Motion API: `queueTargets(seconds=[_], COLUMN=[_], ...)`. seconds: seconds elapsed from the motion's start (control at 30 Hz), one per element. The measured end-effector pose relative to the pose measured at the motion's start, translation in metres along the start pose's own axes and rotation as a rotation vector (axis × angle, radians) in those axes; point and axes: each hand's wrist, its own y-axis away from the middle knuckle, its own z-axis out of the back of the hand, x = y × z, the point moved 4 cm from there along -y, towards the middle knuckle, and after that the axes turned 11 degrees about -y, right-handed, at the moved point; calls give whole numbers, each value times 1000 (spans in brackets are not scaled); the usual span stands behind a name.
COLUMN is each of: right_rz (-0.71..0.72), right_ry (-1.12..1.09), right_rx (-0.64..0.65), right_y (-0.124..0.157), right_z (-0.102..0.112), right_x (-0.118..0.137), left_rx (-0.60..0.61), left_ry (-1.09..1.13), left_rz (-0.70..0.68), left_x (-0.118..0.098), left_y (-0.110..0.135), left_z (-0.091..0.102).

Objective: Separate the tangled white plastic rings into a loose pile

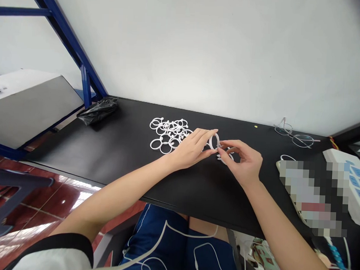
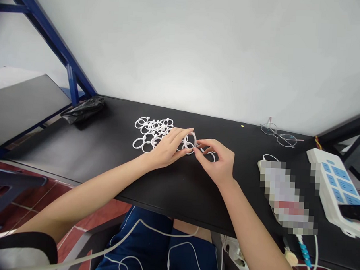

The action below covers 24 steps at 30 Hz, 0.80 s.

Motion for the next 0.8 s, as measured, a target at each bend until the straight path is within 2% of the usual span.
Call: queueTargets(seconds=[0.23, 0.4, 0.63, 0.8], right_rz=[-109, -137, -107, -198], right_ry=[-25, 33, -140, -237], right_rx=[26, -22, -57, -100], right_y=[1, 3, -1, -4], right_z=[-1, -1, 2, 4], right_x=[-5, -7, -8, -7], left_rx=[-37, -19, 17, 7], left_ry=[7, 19, 31, 127], left_rz=[14, 37, 81, 149], left_x=[1, 1, 4, 6], left_y=[0, -2, -3, -3], left_z=[3, 3, 1, 1])
